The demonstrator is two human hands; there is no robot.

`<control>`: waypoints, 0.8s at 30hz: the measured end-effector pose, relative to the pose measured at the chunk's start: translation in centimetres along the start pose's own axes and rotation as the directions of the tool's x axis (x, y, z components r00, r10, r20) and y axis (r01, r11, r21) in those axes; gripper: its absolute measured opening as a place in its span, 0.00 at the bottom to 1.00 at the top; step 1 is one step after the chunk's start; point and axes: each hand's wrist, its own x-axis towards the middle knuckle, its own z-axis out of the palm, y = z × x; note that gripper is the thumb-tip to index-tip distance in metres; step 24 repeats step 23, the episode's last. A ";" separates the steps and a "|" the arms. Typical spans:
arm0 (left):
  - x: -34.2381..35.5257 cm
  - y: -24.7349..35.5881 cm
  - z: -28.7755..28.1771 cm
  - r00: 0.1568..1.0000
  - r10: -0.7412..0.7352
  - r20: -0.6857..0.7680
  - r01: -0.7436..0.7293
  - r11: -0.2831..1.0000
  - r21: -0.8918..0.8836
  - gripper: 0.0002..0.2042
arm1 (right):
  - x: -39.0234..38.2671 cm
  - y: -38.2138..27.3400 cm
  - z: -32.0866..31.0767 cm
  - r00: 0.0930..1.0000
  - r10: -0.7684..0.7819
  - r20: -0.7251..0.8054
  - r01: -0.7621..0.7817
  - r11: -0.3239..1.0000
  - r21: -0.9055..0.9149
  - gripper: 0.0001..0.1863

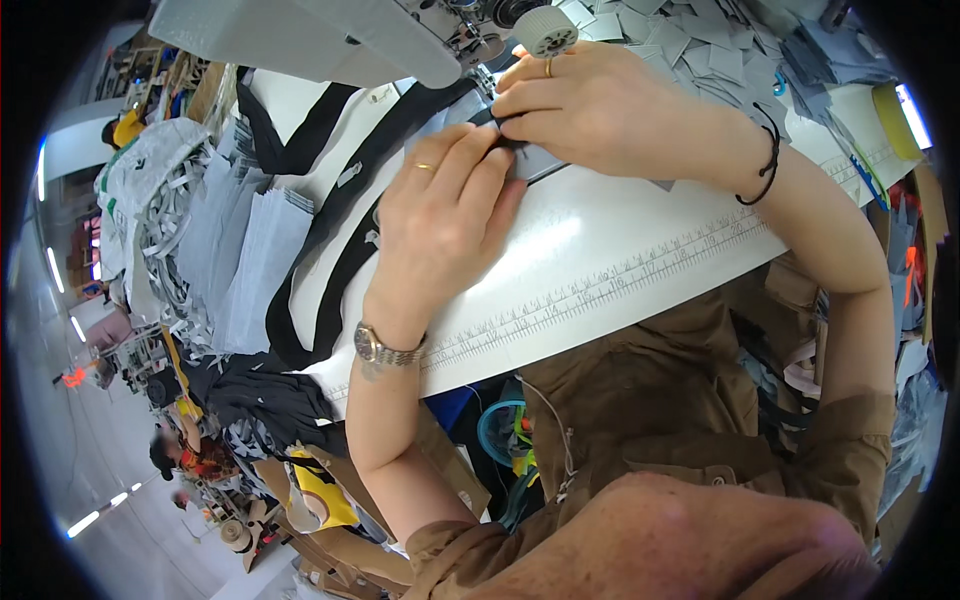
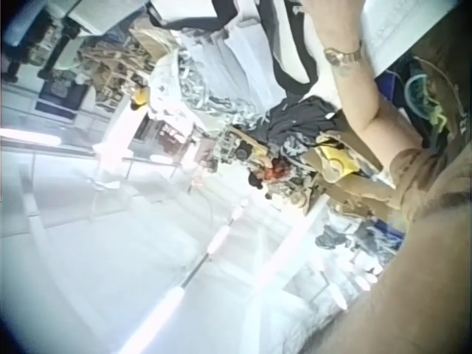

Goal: Sewing black straps onto grey fabric pieces using an industrial sewing machine.

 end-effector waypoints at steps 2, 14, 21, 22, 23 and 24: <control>0.0 -0.1 0.5 0.998 -0.049 0.034 0.047 0.997 0.057 0.12 | 0.1 0.7 -0.3 0.999 -0.020 0.028 0.018 0.998 0.068 0.10; -0.4 -1.3 1.1 0.998 -0.052 0.026 0.048 0.991 0.121 0.17 | 0.6 2.1 -1.4 0.980 -0.036 0.194 0.032 0.999 0.022 0.06; 0.0 -1.5 1.0 0.993 -0.110 0.038 0.106 0.991 0.086 0.15 | 1.5 2.0 -1.2 0.940 0.123 0.317 -0.130 0.992 0.000 0.07; 0.0 -1.5 1.0 0.988 -0.142 0.053 0.138 0.988 0.066 0.16 | 1.6 2.0 -1.3 0.937 0.126 0.325 -0.131 0.991 -0.006 0.07; -0.1 -1.4 0.9 0.982 -0.173 0.071 0.170 0.984 0.047 0.17 | 1.6 2.0 -1.4 0.934 0.129 0.333 -0.133 0.991 -0.011 0.07; -0.1 -1.4 0.9 0.982 -0.173 0.071 0.170 0.984 0.047 0.17 | 1.6 2.0 -1.4 0.934 0.129 0.333 -0.133 0.991 -0.011 0.07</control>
